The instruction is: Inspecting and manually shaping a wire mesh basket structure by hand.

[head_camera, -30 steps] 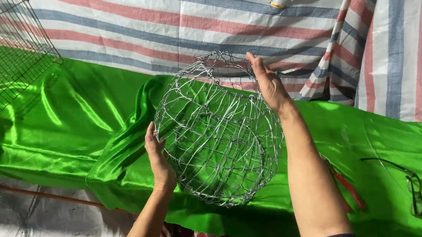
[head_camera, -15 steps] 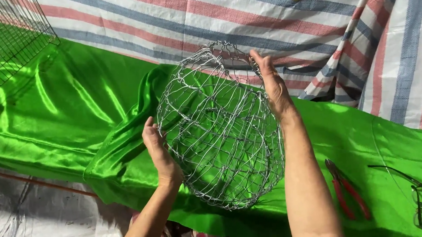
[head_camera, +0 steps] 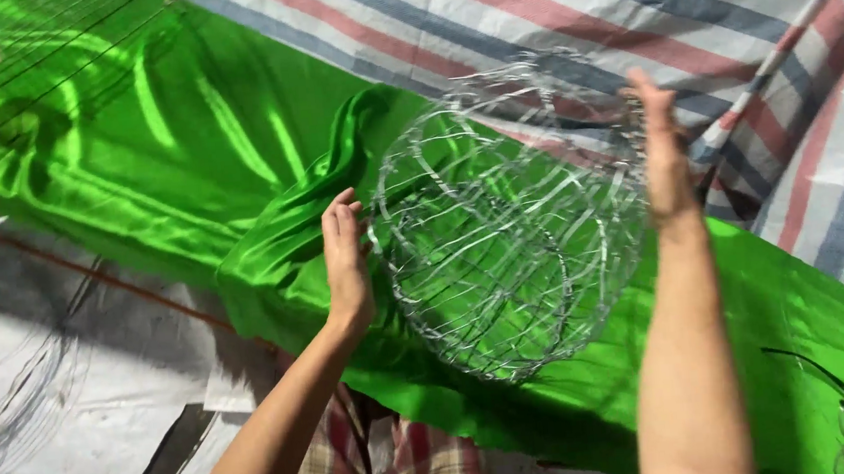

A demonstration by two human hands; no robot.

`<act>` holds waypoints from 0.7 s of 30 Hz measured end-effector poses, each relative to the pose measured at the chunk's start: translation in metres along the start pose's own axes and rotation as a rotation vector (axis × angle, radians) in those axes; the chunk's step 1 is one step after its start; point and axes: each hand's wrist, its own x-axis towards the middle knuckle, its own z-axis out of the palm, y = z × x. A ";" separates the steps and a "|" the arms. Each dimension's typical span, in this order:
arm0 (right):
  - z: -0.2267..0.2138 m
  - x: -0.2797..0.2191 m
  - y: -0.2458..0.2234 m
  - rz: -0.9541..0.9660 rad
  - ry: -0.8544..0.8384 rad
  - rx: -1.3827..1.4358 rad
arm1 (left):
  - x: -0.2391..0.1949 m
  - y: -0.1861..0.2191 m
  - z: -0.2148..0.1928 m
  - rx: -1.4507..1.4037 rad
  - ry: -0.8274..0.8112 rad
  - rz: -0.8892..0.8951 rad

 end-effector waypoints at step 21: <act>-0.014 -0.036 0.064 0.104 0.305 0.243 | 0.017 0.043 -0.057 0.967 -0.987 0.753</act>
